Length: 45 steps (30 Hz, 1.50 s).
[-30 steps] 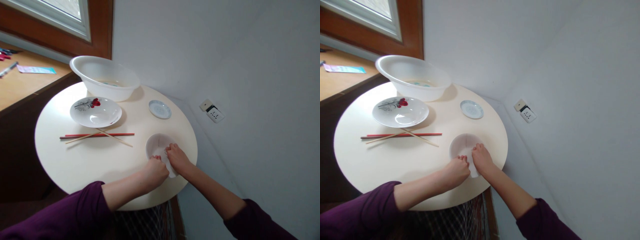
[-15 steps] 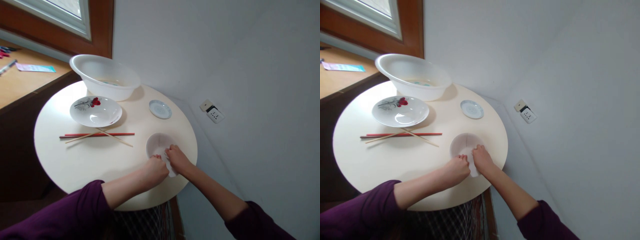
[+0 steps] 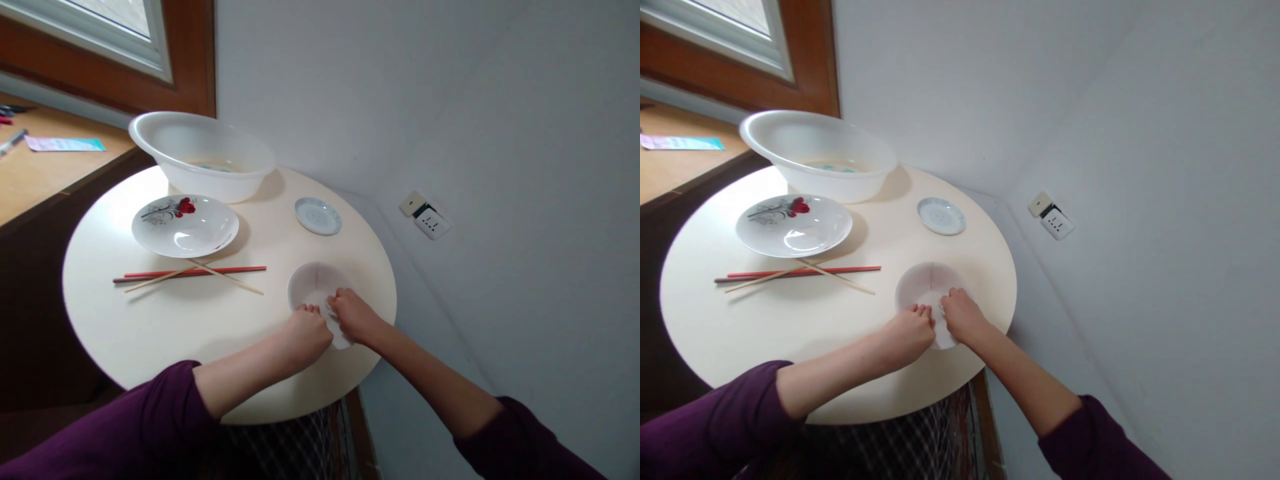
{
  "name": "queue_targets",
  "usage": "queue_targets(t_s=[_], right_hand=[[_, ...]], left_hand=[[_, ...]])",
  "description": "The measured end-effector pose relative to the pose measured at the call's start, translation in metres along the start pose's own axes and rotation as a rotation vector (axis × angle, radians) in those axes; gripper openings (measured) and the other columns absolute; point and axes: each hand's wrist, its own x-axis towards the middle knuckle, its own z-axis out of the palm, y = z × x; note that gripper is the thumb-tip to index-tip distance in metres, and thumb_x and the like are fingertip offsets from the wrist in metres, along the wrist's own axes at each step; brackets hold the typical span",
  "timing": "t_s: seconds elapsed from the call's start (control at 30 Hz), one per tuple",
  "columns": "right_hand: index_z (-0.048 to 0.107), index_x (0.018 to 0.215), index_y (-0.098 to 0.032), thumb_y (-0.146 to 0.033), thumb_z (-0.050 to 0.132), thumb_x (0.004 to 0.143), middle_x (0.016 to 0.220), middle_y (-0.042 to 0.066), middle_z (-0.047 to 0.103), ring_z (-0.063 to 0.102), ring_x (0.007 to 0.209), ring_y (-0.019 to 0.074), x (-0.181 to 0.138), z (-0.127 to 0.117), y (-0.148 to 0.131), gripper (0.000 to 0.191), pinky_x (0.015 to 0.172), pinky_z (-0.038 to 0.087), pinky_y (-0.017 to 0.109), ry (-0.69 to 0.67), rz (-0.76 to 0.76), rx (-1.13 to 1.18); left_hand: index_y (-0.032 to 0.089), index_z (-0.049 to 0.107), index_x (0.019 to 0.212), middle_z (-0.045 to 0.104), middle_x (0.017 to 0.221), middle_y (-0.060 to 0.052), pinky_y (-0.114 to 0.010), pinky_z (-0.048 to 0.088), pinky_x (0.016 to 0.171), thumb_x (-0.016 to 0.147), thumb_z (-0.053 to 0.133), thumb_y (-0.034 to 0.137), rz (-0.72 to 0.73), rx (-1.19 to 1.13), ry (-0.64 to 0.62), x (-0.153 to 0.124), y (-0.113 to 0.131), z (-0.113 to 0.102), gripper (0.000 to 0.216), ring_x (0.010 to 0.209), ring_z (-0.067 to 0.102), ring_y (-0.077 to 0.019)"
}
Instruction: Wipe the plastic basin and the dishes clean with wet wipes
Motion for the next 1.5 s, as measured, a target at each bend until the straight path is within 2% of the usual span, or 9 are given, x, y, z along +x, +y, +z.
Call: queue_targets(t_s=[0.17, 0.37, 0.53, 0.77, 0.87, 1.0, 1.17, 1.37, 1.5], right_hand=[[0.063, 0.098, -0.006, -0.009, 0.039, 0.086, 0.096, 0.016, 0.062, 0.054, 0.093, 0.0227, 0.004, -0.001, -0.002, 0.027, 0.079, 0.039, 0.028, 0.023, 0.010, -0.005], [0.066, 0.087, -0.008, -0.009, 0.050, 0.079, 0.090, 0.015, 0.064, 0.057, 0.087, 0.0230, 0.002, -0.005, -0.001, 0.018, 0.071, 0.041, 0.026, -0.035, 0.000, 0.017], [0.064, 0.097, -0.003, -0.007, 0.038, 0.086, 0.100, 0.021, 0.060, 0.052, 0.100, 0.0274, 0.010, -0.008, -0.006, 0.029, 0.080, 0.040, 0.031, 0.016, 0.039, 0.033], [0.068, 0.082, -0.010, -0.012, 0.052, 0.080, 0.080, 0.010, 0.065, 0.058, 0.072, 0.0172, 0.000, -0.005, 0.004, 0.016, 0.065, 0.043, 0.023, -0.030, -0.066, 0.139], [0.064, 0.103, -0.012, -0.007, 0.040, 0.086, 0.094, 0.010, 0.063, 0.056, 0.086, 0.0181, 0.006, -0.003, 0.014, 0.030, 0.078, 0.042, 0.025, 0.089, -0.058, 0.147], [0.048, 0.122, -0.001, -0.003, 0.037, 0.084, 0.109, 0.020, 0.056, 0.048, 0.099, 0.0250, 0.021, 0.008, 0.013, 0.040, 0.088, 0.040, 0.035, 0.306, -0.073, 0.011], [0.056, 0.111, 0.000, -0.008, 0.043, 0.084, 0.103, 0.019, 0.059, 0.050, 0.095, 0.0250, 0.029, 0.018, 0.003, 0.032, 0.084, 0.042, 0.034, 0.238, -0.198, -0.037], [0.065, 0.090, -0.010, -0.007, 0.049, 0.081, 0.085, 0.009, 0.064, 0.054, 0.076, 0.0190, 0.029, 0.000, 0.012, 0.019, 0.071, 0.044, 0.029, 0.150, -0.350, -0.043], [0.063, 0.097, -0.008, -0.005, 0.042, 0.084, 0.095, 0.014, 0.062, 0.052, 0.087, 0.0232, 0.028, -0.009, 0.016, 0.025, 0.079, 0.043, 0.035, 0.280, -0.374, -0.110]], left_hand=[[0.004, 0.068, 0.087, 0.067, 0.091, -0.024, -0.038, 0.048, 0.071, 0.080, 0.047, 0.009, 0.017, 0.012, 0.012, 0.001, -0.003, 0.002, 0.023, 0.084, 0.065, -0.0292], [0.003, 0.068, 0.086, 0.066, 0.090, -0.024, -0.037, 0.048, 0.069, 0.080, 0.048, 0.008, 0.042, 0.034, 0.021, 0.003, -0.010, 0.005, 0.021, 0.082, 0.065, -0.0285], [0.003, 0.067, 0.083, 0.067, 0.086, -0.023, -0.037, 0.048, 0.071, 0.079, 0.050, 0.008, 0.069, 0.061, 0.021, 0.002, -0.015, 0.004, 0.019, 0.081, 0.065, -0.0274], [0.005, 0.067, 0.083, 0.068, 0.086, -0.021, -0.036, 0.049, 0.073, 0.080, 0.052, 0.012, 0.046, 0.092, 0.041, -0.001, -0.010, 0.006, 0.017, 0.083, 0.064, -0.0254], [0.005, 0.067, 0.086, 0.067, 0.089, -0.022, -0.038, 0.049, 0.076, 0.081, 0.051, 0.012, 0.038, 0.110, 0.046, -0.001, -0.008, 0.008, 0.019, 0.088, 0.064, -0.0269], [0.003, 0.066, 0.094, 0.063, 0.102, -0.028, -0.039, 0.049, 0.077, 0.082, 0.049, 0.011, 0.049, 0.152, 0.018, -0.001, -0.010, 0.007, 0.024, 0.092, 0.064, -0.0297], [0.001, 0.064, 0.101, 0.057, 0.111, -0.032, -0.040, 0.048, 0.080, 0.082, 0.048, 0.013, 0.100, 0.153, -0.004, -0.002, -0.012, 0.007, 0.028, 0.097, 0.063, -0.0321], [0.001, 0.066, 0.097, 0.059, 0.107, -0.032, -0.039, 0.050, 0.075, 0.082, 0.050, 0.013, 0.034, 0.099, 0.007, -0.001, -0.009, 0.008, 0.024, 0.097, 0.062, -0.0323], [0.001, 0.065, 0.097, 0.059, 0.108, -0.031, -0.039, 0.051, 0.076, 0.082, 0.049, 0.010, 0.018, 0.082, -0.002, -0.001, -0.008, 0.005, 0.024, 0.097, 0.062, -0.0315]])
